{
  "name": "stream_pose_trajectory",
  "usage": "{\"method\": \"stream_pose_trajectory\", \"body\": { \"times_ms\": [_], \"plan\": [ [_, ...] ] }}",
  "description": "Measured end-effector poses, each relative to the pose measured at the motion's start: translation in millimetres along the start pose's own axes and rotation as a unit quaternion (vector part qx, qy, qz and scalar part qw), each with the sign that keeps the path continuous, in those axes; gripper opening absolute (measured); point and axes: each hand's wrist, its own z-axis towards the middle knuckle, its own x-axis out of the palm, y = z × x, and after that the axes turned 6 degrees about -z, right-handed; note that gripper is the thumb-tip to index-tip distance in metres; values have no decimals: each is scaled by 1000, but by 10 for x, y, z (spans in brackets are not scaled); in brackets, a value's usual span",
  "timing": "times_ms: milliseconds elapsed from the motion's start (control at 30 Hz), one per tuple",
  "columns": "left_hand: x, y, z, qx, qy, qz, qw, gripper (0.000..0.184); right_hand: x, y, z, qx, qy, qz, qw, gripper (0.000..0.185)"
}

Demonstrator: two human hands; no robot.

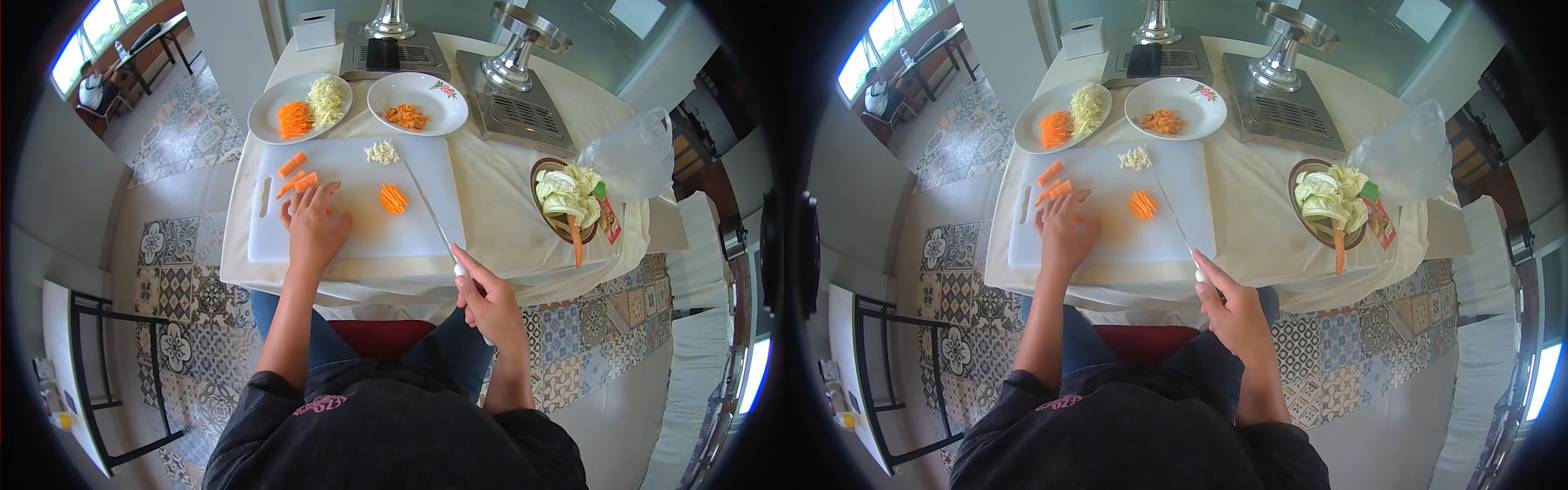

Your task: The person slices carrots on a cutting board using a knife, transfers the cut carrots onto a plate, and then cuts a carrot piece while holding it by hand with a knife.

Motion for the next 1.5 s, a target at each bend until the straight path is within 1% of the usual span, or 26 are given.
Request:
{"method": "stream_pose_trajectory", "body": {
  "times_ms": [33,133,233,333,433,533,633,833,933,1033,1133,1233,1333,1433,1500],
  "plan": [
    [13,-70,13,19,-2,4,1000,49,-13,-16,-1,5,-2,-5,1000,46],
    [175,-134,130,92,33,-15,995,58,-16,-44,1,1,-17,11,1000,46],
    [270,-261,201,115,79,-52,989,70,-21,-57,-3,-2,-14,7,1000,47],
    [386,-294,240,93,73,-42,992,79,-34,-62,-23,10,1,-12,1000,47],
    [387,-380,242,62,95,-38,993,83,-35,-90,-29,18,2,-7,1000,47],
    [431,-387,232,66,76,-34,994,84,-42,-91,-29,11,-8,-12,1000,47],
    [432,-410,247,65,85,-36,994,83,-55,-97,-38,11,-6,-6,1000,47],
    [434,-426,262,51,98,-34,993,79,-65,-89,-57,18,-2,-14,1000,47],
    [430,-437,233,54,86,-32,994,76,-59,-84,-64,11,-2,-20,1000,48],
    [415,-430,163,87,23,-17,996,73,-48,-68,-65,8,1,-20,1000,48],
    [240,-323,45,97,-25,-14,995,66,-49,-79,-86,-6,15,-5,1000,47],
    [56,-37,-81,-4,-120,26,992,55,-43,1,-109,12,26,11,1000,47],
    [-103,109,-132,-99,-117,46,987,47,-3,-10,-78,-1,32,11,999,47],
    [-129,122,-142,-82,-99,31,991,33,48,-13,-35,-17,42,1,999,48],
    [-92,210,-128,-22,-100,0,995,22,70,-8,-38,-24,37,1,999,48]
  ]
}}
